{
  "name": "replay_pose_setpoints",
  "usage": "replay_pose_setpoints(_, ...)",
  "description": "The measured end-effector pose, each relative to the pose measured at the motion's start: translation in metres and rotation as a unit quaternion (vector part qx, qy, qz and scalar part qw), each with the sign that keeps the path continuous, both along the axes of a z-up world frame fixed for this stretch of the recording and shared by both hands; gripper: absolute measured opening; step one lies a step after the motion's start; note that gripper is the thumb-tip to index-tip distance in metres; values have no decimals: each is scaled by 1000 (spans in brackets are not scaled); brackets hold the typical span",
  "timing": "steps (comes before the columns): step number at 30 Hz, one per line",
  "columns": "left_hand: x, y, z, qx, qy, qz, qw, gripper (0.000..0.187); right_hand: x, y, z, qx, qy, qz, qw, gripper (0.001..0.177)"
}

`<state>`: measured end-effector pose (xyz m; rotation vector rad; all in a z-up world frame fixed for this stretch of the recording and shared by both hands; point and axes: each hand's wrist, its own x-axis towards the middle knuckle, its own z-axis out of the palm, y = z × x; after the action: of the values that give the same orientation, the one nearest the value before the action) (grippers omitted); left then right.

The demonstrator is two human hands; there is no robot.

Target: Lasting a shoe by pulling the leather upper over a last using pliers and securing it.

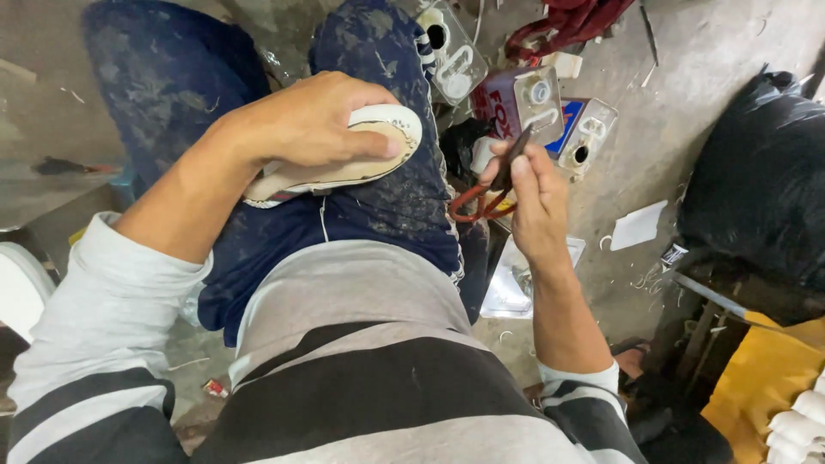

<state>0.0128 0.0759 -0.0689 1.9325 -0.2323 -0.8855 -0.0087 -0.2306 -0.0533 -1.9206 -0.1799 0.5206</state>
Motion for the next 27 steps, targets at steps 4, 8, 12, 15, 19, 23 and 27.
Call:
replay_pose_setpoints(4,4,0,-5,-14,-6,3,1000,37,22,21,10,-37,15,110,993,30)
replay_pose_setpoints(8,6,0,1,-2,19,7,1000,39,38,28,14,-131,-24,164,977,22)
replay_pose_setpoints(12,6,0,-3,-2,11,9,1000,36,51,32,9,-219,-212,237,922,29)
replay_pose_setpoints(15,7,0,-1,2,6,6,1000,37,57,35,6,-247,-288,254,890,34)
replay_pose_setpoints(19,7,1,2,1,11,7,1000,33,61,37,8,-275,-331,267,862,40)
replay_pose_setpoints(23,6,2,1,-3,8,11,1000,38,61,37,7,-305,-345,277,843,40)
replay_pose_setpoints(27,4,3,0,-3,2,8,1000,34,63,39,14,-322,-353,295,827,40)
